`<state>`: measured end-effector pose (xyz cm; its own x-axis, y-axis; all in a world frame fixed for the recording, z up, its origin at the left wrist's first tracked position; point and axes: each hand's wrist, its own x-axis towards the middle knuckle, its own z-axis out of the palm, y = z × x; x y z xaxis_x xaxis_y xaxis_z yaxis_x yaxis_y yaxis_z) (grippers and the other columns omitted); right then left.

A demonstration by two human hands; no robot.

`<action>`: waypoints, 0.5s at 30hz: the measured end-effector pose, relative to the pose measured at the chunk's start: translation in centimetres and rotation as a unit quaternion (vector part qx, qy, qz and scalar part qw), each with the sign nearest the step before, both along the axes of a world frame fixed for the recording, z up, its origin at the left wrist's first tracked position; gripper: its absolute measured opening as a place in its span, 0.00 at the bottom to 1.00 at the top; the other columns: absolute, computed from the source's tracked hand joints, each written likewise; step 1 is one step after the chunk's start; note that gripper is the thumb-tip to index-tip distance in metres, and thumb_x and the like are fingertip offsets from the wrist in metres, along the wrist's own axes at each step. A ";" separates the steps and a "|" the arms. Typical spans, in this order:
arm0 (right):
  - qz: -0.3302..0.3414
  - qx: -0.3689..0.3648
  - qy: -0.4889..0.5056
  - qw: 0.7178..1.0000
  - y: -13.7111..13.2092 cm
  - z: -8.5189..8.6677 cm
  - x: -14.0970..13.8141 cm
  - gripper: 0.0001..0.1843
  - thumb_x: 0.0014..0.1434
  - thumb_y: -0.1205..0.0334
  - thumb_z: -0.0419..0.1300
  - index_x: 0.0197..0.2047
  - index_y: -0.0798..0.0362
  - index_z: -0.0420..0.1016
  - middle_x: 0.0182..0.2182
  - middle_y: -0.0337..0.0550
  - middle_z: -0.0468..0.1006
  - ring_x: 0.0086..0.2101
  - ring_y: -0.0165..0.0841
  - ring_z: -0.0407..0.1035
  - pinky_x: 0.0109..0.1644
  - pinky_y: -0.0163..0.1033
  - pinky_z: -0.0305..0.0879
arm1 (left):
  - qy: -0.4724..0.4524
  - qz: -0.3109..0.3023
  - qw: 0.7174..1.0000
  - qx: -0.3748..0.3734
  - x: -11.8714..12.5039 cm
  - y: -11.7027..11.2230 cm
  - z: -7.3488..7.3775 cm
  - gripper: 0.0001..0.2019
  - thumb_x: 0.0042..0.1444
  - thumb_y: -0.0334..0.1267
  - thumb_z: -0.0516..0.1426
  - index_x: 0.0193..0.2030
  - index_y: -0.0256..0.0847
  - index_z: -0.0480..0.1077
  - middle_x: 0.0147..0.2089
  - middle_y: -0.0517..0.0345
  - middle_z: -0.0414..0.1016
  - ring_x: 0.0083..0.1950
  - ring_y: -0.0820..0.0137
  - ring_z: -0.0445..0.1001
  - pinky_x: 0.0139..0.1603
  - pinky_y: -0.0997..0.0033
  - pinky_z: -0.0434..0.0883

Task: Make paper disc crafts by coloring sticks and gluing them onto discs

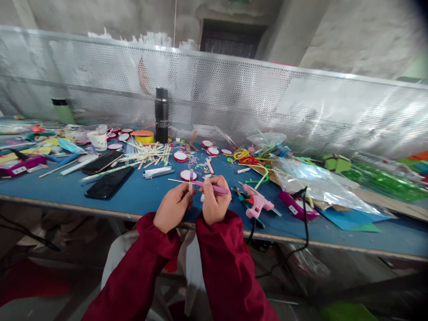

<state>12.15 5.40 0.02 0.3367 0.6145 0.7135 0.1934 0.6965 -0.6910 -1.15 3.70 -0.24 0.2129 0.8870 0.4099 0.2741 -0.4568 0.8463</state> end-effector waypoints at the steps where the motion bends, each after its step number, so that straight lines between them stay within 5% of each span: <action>1: -0.003 -0.002 0.006 1.000 0.1 -0.1 0.0 0.14 0.66 0.56 0.59 0.29 0.50 0.69 0.23 0.35 0.72 0.27 0.32 0.67 0.34 0.39 0.62 | -0.001 -0.001 1.000 -0.002 0.0 0.0 0.0 0.12 0.70 0.44 0.49 0.39 0.42 0.68 0.26 0.63 0.69 0.30 0.70 0.66 0.36 0.70 0.61; 15: -0.003 0.001 0.006 1.000 -0.1 0.2 0.0 0.14 0.66 0.57 0.59 0.28 0.50 0.68 0.22 0.34 0.71 0.26 0.32 0.66 0.34 0.39 0.62 | -0.014 -0.004 1.000 -0.011 0.1 -0.1 0.1 0.12 0.70 0.45 0.50 0.39 0.41 0.67 0.26 0.64 0.69 0.30 0.70 0.67 0.35 0.70 0.61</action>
<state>12.10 5.27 0.22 0.3488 0.6109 0.7107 0.1884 0.6972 -0.6917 -1.10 3.57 -0.16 0.2088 0.8938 0.3970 0.2461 -0.4409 0.8632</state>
